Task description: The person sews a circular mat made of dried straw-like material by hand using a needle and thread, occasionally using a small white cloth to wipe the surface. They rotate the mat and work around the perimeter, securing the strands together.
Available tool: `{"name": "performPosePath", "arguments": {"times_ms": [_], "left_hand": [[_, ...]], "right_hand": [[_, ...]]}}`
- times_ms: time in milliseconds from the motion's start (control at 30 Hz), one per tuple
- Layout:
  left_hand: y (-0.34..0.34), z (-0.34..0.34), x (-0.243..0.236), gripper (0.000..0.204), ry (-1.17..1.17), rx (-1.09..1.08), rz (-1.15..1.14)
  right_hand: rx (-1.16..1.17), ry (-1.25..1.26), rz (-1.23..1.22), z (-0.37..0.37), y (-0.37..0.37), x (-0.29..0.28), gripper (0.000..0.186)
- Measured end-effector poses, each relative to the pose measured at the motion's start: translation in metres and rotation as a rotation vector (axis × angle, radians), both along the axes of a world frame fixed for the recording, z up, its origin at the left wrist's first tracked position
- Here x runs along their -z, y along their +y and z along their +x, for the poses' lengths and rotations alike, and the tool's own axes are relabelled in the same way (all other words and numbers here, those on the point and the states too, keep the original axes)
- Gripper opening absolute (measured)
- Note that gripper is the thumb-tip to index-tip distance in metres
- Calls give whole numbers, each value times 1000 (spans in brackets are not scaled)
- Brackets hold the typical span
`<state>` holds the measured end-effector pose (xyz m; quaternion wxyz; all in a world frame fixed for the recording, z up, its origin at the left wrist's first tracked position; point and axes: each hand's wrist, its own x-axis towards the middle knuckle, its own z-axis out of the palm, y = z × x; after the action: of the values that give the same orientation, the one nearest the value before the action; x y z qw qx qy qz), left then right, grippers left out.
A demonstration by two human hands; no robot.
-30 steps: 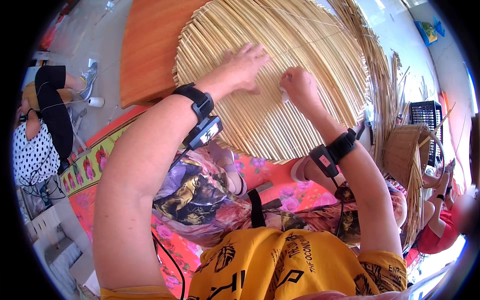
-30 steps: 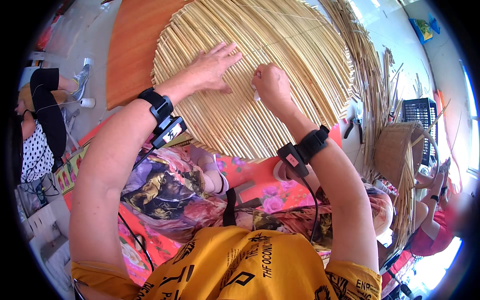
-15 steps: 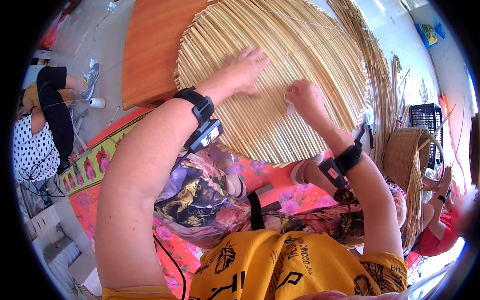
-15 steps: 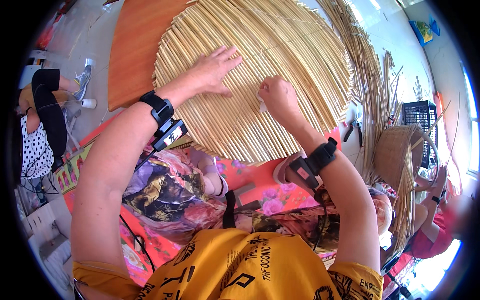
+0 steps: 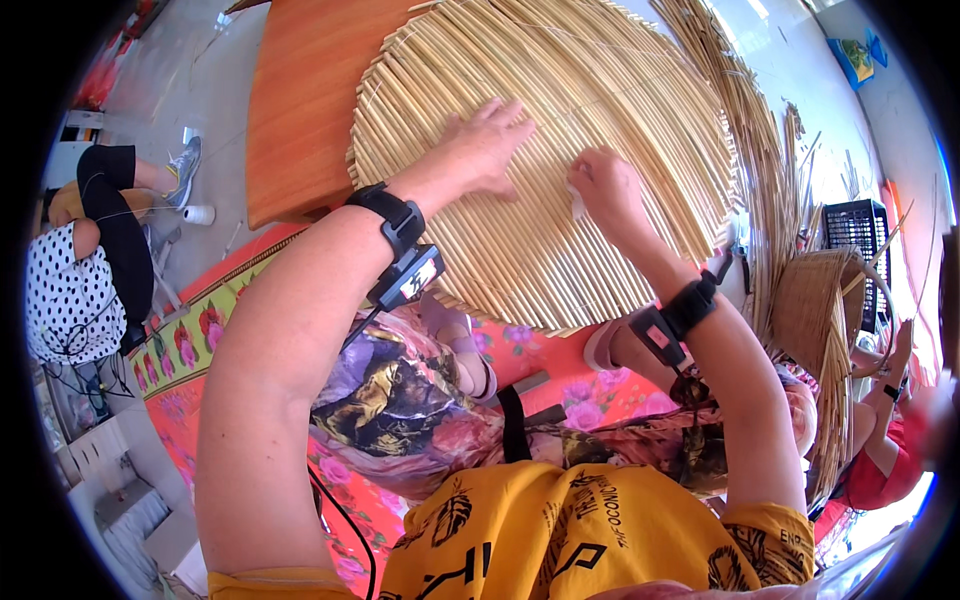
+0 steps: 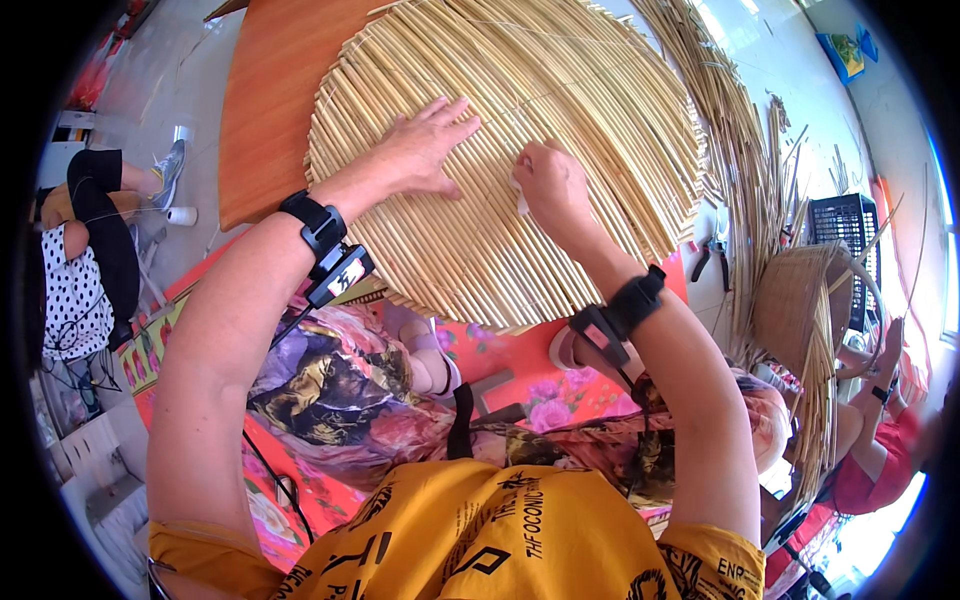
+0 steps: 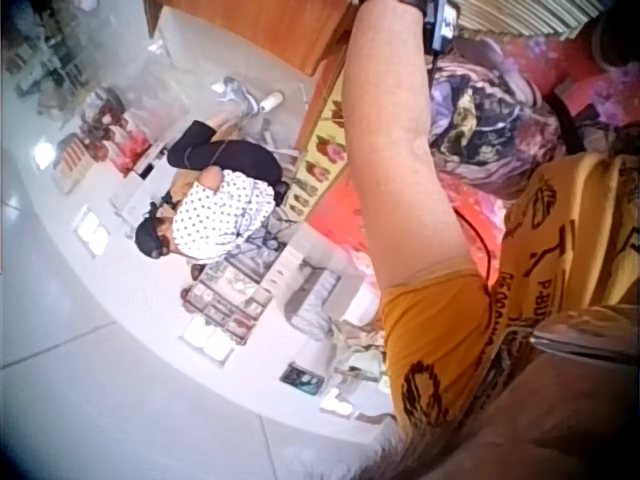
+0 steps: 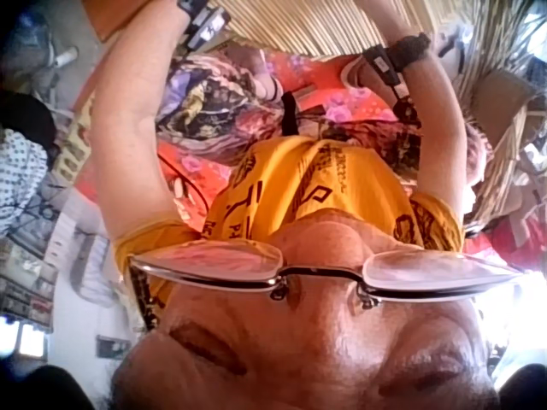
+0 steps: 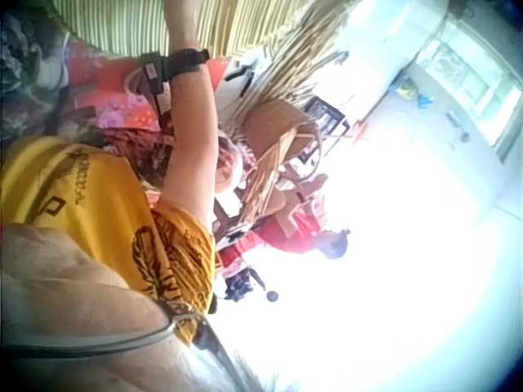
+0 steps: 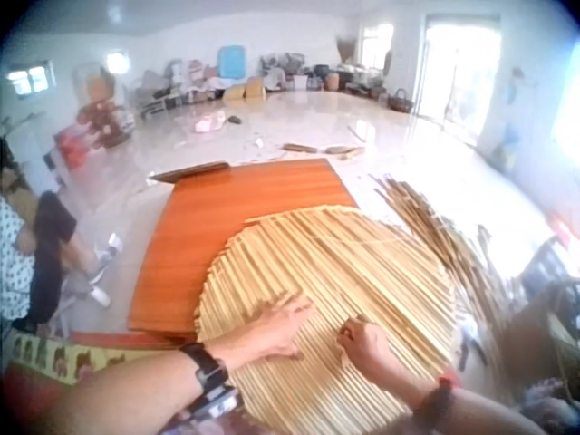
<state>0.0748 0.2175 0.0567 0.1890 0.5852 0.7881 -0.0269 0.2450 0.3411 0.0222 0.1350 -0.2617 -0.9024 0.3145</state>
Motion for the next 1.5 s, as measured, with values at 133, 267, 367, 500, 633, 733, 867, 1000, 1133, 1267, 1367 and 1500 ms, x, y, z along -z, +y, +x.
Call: {"name": "performPosePath", "arguments": {"times_ms": [133,267,367,500,633,733,867,1000,1133,1267,1367,1500], "left_hand": [[-2,0,2,106,-5,10,32],[-2,-1,3,105,5,0,12],[-2,1,3,105,4,-2,15],[0,1,1,105,-2,-8,12],[-1,0,2,107,3,-10,-14],[2,1,4,108,20,6,4],[0,-1,6,108,0,4,8],[4,1,4,108,26,-9,-20],[2,1,2,108,-10,-5,-11],[3,0,-1,107,0,-3,-15],[2,0,5,106,12,5,16],[2,-2,9,105,3,22,74]], "right_hand": [[17,-14,17,-18,7,5,13],[40,-108,-129,-3,7,-5,16],[51,-52,-101,-17,5,-3,16],[86,-72,-152,-21,12,0,18],[147,-175,-426,-16,10,-16,19],[145,-122,-373,-20,15,-9,18],[159,-232,-453,-15,18,-15,19],[175,-174,-429,-20,15,-11,19],[160,-150,-431,-20,15,-9,18],[161,-215,-438,-15,17,-11,17],[133,-100,-331,-24,15,-1,17],[8,-41,-169,-26,15,6,16]]}}
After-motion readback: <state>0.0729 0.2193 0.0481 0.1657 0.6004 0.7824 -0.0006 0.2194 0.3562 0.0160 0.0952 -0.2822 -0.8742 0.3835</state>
